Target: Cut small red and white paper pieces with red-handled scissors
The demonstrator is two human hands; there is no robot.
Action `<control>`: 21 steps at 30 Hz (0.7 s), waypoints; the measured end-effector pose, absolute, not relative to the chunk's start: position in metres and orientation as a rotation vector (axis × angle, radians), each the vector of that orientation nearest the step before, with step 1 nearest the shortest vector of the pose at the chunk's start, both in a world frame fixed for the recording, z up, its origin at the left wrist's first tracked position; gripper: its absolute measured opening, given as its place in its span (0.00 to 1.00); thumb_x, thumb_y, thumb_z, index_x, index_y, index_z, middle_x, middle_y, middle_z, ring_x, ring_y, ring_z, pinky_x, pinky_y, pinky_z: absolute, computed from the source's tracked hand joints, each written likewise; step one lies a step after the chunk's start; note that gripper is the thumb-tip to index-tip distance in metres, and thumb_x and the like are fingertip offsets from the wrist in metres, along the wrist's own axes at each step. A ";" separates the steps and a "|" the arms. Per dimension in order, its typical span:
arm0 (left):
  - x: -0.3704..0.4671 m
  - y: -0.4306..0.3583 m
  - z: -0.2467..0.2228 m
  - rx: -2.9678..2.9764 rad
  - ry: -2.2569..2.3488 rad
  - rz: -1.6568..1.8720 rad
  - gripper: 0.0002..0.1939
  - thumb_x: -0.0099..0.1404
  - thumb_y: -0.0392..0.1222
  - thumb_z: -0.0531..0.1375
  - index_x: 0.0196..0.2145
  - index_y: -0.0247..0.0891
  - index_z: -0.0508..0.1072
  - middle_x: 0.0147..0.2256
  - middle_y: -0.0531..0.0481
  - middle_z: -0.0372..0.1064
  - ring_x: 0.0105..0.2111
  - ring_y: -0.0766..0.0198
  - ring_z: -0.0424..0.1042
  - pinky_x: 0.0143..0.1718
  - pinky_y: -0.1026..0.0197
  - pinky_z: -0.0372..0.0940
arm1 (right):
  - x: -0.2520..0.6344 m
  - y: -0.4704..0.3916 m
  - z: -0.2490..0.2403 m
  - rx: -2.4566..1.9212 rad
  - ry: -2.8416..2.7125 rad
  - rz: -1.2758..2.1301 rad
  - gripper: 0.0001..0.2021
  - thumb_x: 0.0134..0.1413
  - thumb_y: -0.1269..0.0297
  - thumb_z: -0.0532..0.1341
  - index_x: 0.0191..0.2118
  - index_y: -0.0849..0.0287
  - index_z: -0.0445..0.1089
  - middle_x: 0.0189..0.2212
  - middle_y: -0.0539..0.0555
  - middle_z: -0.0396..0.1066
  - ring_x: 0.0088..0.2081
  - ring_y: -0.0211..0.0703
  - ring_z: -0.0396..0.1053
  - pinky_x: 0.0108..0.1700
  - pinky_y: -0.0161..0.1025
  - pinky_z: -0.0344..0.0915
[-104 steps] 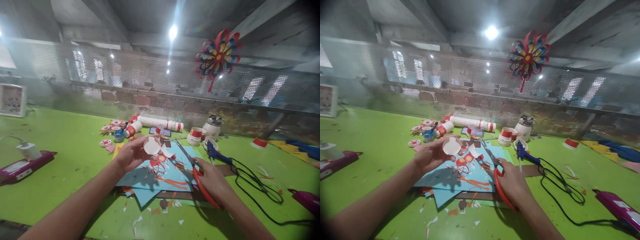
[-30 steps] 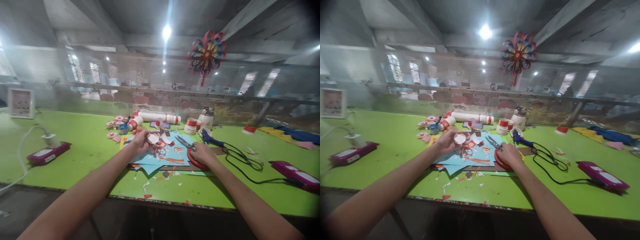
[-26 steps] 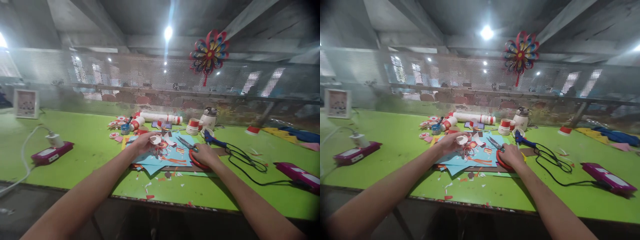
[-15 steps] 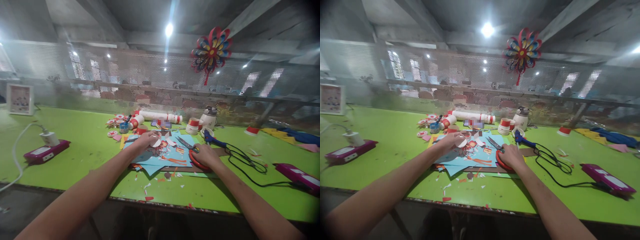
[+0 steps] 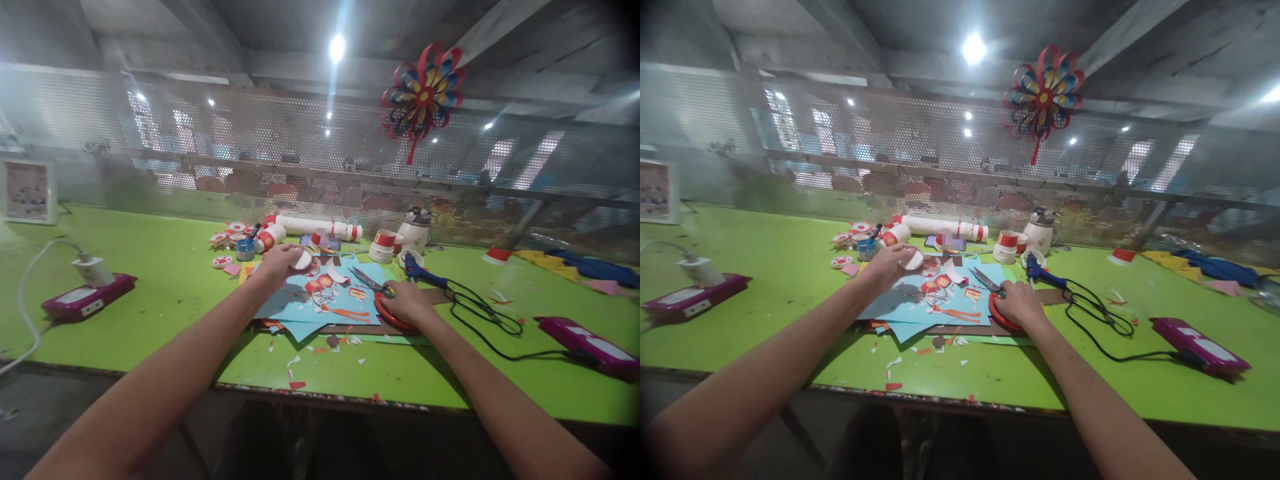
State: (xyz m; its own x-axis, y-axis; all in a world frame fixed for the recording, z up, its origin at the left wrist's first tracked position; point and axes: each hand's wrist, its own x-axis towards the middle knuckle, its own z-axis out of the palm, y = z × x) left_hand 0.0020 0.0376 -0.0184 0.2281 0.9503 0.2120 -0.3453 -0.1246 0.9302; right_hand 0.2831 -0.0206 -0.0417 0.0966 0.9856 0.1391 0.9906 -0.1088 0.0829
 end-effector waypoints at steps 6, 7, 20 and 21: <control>-0.012 0.047 -0.009 1.007 0.724 1.492 0.02 0.55 0.29 0.56 0.27 0.32 0.68 0.23 0.46 0.70 0.25 0.60 0.74 0.31 0.56 0.72 | 0.284 -0.019 -0.041 -2.272 -2.061 -0.242 0.13 0.60 0.64 0.57 0.50 0.60 0.65 0.48 0.56 0.68 0.44 0.46 0.70 0.43 0.48 0.68; -0.014 0.048 -0.008 0.976 0.737 1.521 0.03 0.55 0.29 0.55 0.28 0.32 0.68 0.23 0.46 0.70 0.25 0.61 0.74 0.31 0.57 0.72 | 0.285 -0.019 -0.041 -2.263 -2.042 -0.254 0.13 0.60 0.64 0.57 0.50 0.60 0.65 0.48 0.56 0.68 0.44 0.46 0.70 0.44 0.49 0.68; -0.029 0.061 0.010 0.921 0.829 1.540 0.11 0.46 0.22 0.53 0.27 0.32 0.67 0.30 0.43 0.71 0.35 0.55 0.74 0.37 0.52 0.72 | 0.273 -0.019 -0.049 -2.018 -1.976 -0.381 0.12 0.61 0.64 0.57 0.49 0.60 0.66 0.47 0.56 0.68 0.43 0.45 0.70 0.43 0.47 0.69; -0.031 0.061 0.008 0.936 0.851 1.509 0.11 0.45 0.22 0.53 0.28 0.32 0.67 0.30 0.43 0.71 0.35 0.54 0.74 0.36 0.51 0.72 | 0.273 -0.019 -0.050 -1.997 -1.987 -0.383 0.12 0.61 0.64 0.57 0.49 0.60 0.66 0.47 0.56 0.68 0.43 0.45 0.70 0.43 0.47 0.69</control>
